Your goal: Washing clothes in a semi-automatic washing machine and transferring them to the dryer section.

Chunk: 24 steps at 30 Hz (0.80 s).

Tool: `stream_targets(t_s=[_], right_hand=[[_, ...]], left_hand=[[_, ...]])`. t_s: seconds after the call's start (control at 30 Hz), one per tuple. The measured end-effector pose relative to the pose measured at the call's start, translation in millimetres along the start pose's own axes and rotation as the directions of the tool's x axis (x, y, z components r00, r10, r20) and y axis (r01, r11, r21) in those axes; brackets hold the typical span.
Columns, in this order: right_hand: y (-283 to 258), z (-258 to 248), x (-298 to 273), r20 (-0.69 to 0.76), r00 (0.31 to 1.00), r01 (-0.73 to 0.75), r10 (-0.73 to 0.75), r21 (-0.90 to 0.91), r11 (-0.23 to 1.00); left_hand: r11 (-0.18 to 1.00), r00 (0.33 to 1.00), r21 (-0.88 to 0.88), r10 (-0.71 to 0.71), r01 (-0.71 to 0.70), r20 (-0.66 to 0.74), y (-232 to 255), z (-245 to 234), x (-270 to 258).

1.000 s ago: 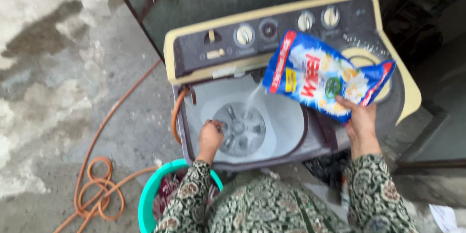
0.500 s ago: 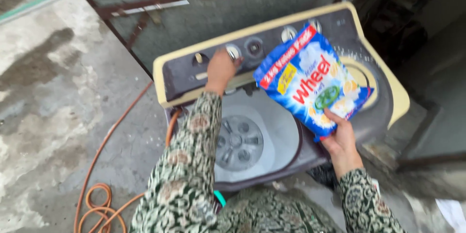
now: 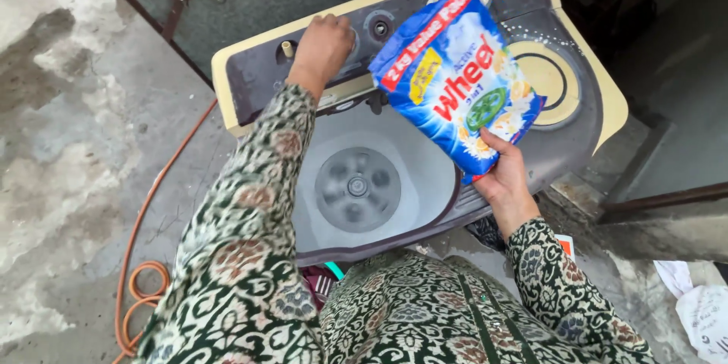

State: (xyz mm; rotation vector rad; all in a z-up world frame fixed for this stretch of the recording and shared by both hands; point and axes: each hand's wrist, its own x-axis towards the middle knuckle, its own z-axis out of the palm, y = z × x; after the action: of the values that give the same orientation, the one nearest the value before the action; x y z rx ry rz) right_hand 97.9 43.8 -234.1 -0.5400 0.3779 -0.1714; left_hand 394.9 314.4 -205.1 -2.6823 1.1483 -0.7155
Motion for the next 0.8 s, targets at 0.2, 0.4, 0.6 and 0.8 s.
stream_targets(t_s=[0.2,0.4,0.6,0.8], right_hand=[[-1.6,11.7,-5.1,0.057,0.991,0.129,-0.119,-0.245,0.961],[-8.2,8.2,-7.6,0.117,0.96,0.276,-0.253,-0.528,0.803],[-17.9,2.6,-4.3,0.132,0.953,0.297,-0.272,-0.579,0.76],[-32.1,-4.7,-10.8,0.088,0.934,0.324,-0.347,-0.616,0.717]], left_hand=[[0.732,0.841,-0.537,-0.535,0.418,-0.075,47.3,-51.1,-127.9],[0.494,0.64,-0.428,-0.692,0.757,0.334,90.0,-11.8,-272.2],[0.489,0.641,-0.423,-0.662,0.763,0.389,134.6,-37.5,-302.5],[0.456,0.637,-0.457,-0.648,0.764,0.418,158.3,-40.8,-300.2]])
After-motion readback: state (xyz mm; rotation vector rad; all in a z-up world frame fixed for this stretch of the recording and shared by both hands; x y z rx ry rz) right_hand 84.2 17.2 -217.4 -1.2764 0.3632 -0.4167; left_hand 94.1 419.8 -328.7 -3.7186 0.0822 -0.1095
